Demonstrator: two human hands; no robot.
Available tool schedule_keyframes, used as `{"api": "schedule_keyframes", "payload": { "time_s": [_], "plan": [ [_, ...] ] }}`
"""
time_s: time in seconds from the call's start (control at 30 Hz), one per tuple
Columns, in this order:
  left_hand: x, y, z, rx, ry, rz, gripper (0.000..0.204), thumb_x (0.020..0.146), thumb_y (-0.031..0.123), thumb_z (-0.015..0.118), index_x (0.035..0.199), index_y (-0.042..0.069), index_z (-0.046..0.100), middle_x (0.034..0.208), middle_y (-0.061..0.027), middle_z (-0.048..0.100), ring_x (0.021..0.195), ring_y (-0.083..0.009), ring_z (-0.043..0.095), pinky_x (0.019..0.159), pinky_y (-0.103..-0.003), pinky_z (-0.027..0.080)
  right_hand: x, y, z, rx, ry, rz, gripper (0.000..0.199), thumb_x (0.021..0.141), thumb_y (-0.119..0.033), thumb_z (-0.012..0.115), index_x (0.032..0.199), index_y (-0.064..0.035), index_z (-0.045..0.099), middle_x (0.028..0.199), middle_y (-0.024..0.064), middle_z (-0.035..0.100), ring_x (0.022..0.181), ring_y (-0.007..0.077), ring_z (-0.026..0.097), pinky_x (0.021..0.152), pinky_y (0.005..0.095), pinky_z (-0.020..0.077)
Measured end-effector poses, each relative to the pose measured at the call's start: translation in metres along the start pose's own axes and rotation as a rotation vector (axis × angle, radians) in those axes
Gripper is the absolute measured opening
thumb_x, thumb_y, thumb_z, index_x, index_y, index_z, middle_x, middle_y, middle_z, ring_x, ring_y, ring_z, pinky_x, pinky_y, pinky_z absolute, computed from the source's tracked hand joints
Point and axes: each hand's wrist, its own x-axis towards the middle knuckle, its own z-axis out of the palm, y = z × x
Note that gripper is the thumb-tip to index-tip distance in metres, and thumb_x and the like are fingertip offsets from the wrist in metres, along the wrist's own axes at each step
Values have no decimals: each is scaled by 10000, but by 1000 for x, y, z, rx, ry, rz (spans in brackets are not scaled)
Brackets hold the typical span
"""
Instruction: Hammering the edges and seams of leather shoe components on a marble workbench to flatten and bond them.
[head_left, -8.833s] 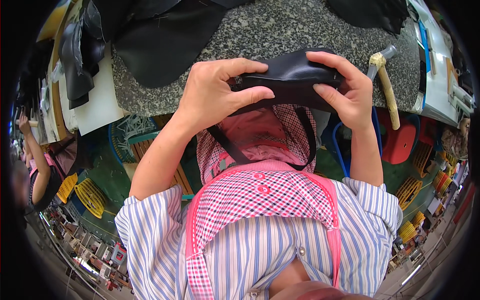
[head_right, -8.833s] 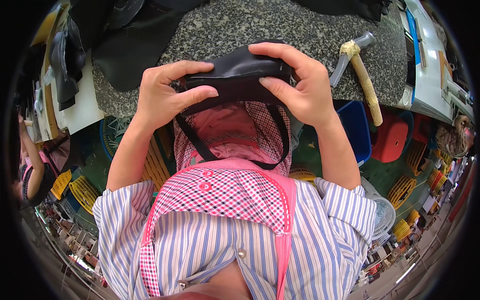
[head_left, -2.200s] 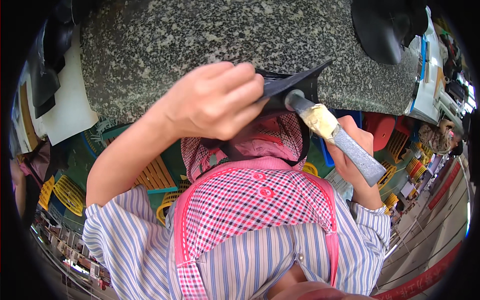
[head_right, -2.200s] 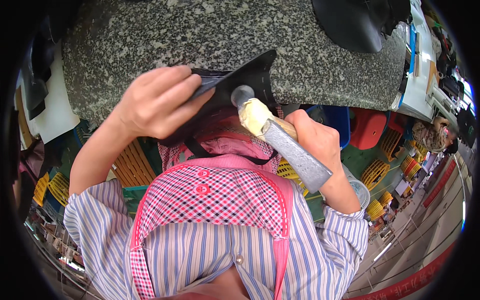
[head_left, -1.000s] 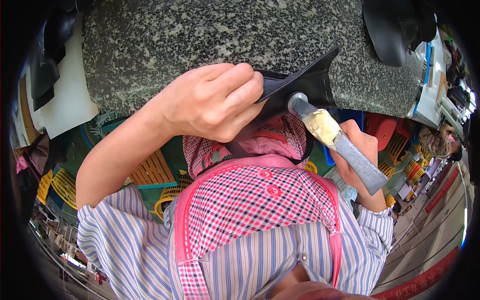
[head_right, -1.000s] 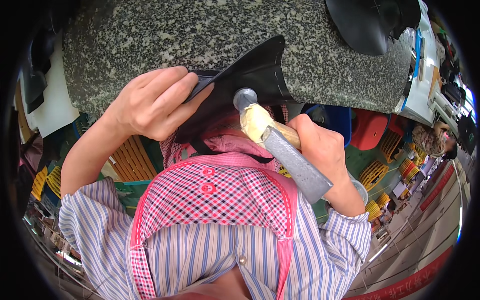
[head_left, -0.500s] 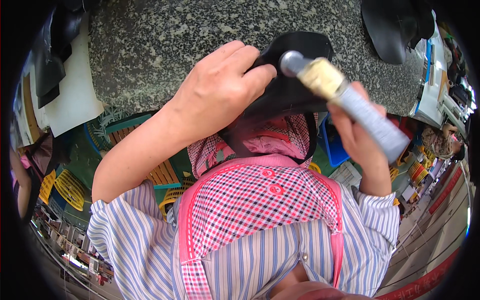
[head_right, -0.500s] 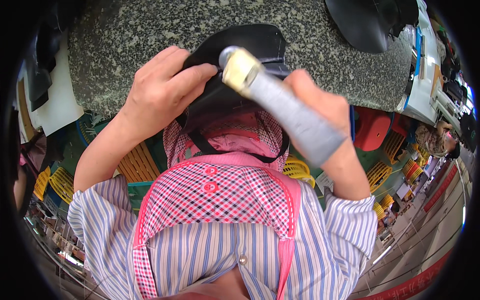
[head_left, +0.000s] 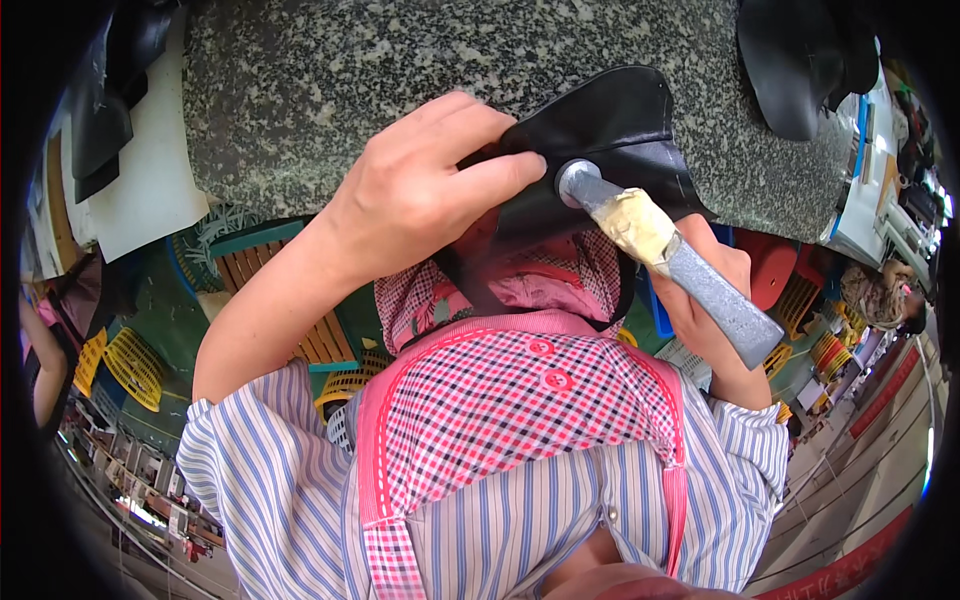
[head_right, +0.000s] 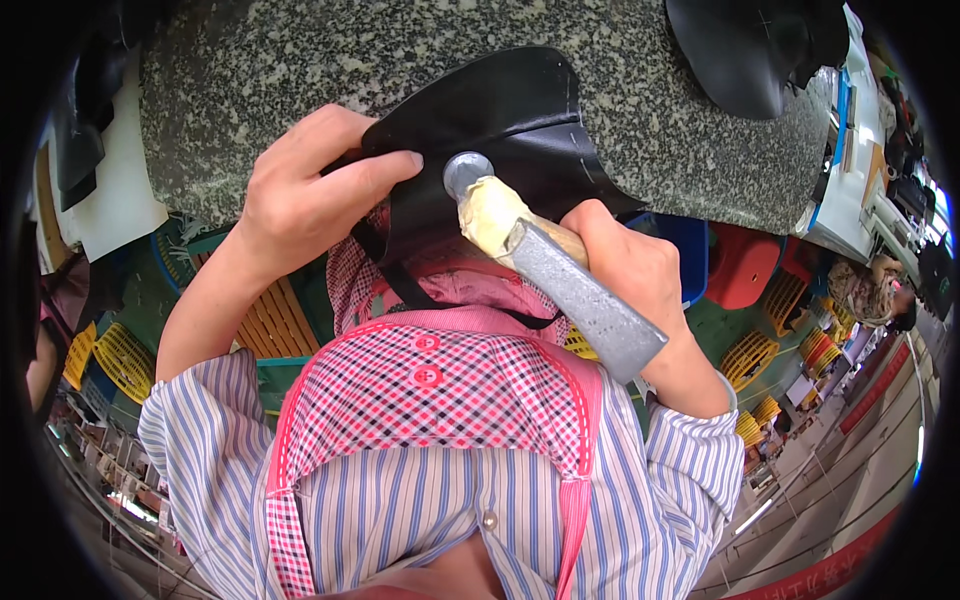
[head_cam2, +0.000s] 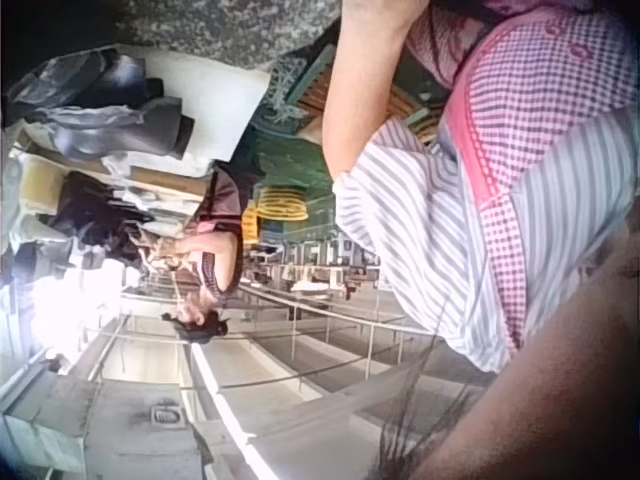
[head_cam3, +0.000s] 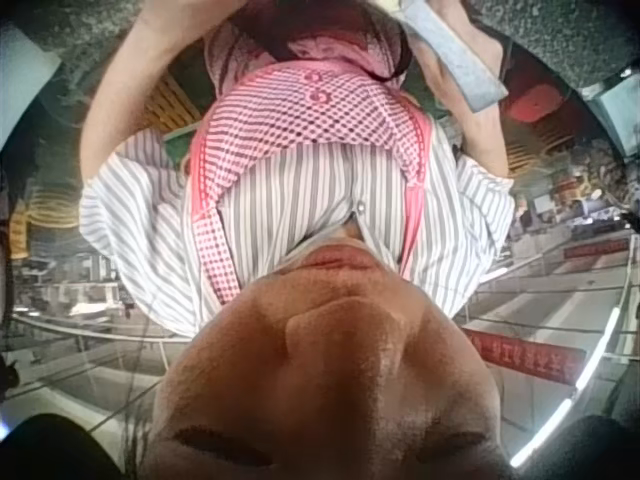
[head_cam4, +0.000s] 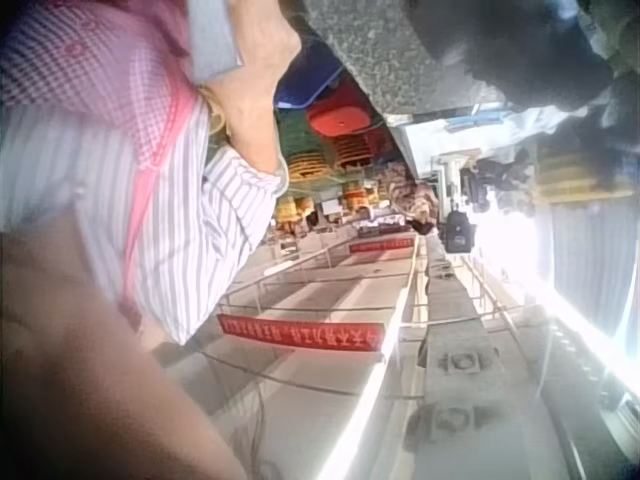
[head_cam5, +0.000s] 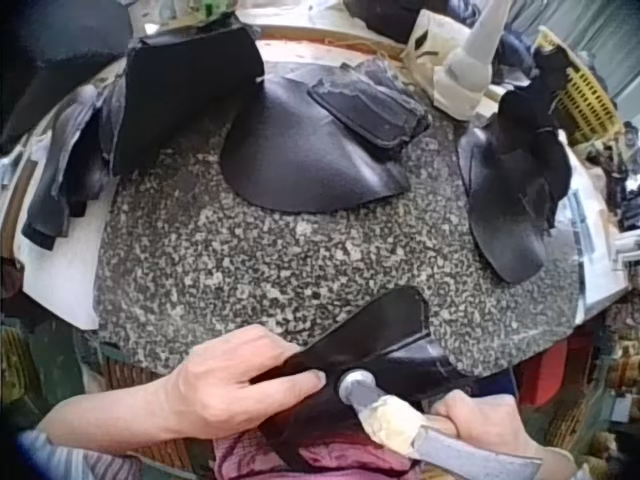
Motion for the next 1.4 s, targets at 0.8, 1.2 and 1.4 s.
{"api": "schedule_keyframes", "payload": {
  "time_s": [0.8, 1.2, 1.4],
  "plan": [
    [16, 6, 0, 18, 18, -250, 174, 689, 48, 678, 861, 72, 661, 656, -48, 540, 539, -181, 541, 501, -273, 439, 8, -11, -1, -60, -74, -52, 140, 715, -32, 618, 794, -16, 503, 614, 137, 511, 547, 304, 566, 503, 298, 415],
    [5, 12, 5, 73, 159, -237, 208, 623, -2, 731, 801, 22, 626, 846, -84, 644, 670, -190, 606, 573, -277, 490, 5, -1, 8, -5, -29, -89, 155, 720, -57, 624, 804, -15, 500, 619, 140, 504, 547, 315, 549, 494, 317, 396],
    [-2, 13, 12, 403, 139, 204, 165, 570, 127, 583, 719, 64, 551, 855, -56, 588, 787, -202, 546, 602, -288, 413, 5, -1, 7, 19, -29, -81, 167, 708, -48, 626, 804, -13, 494, 608, 140, 496, 547, 317, 547, 496, 321, 393]
  ]
}}
